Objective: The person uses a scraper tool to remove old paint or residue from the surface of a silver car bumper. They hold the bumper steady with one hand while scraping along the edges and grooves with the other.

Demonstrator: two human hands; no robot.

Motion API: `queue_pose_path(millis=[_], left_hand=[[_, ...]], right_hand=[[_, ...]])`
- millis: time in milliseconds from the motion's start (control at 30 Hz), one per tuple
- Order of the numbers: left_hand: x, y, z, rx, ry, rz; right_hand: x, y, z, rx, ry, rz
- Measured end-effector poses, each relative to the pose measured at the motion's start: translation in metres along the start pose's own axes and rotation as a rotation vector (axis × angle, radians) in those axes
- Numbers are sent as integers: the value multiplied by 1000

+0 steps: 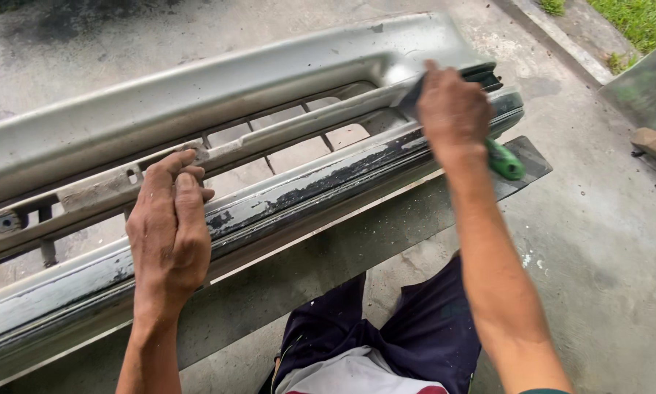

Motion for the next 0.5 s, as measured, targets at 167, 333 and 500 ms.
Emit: queue_pose_path(millis=[167,333,500], left_hand=[[0,0,6,-9,33,-1],[-7,0,6,32,28,30],[-14,5,-12,111,87,28]], right_hand=[[53,-6,18,-86,-84,216],[-90,34,-18,-86,-142,-3],[-202,70,-42,-1,-140,-205]])
Point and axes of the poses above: each hand's wrist, its own y-axis away from the middle knuckle, its own z-axis out of the palm, x = y × z, the point moved 10 cm from there along -y, towards the middle knuckle, and after that the axes turned 1 degree about y, right-handed, at the moved point
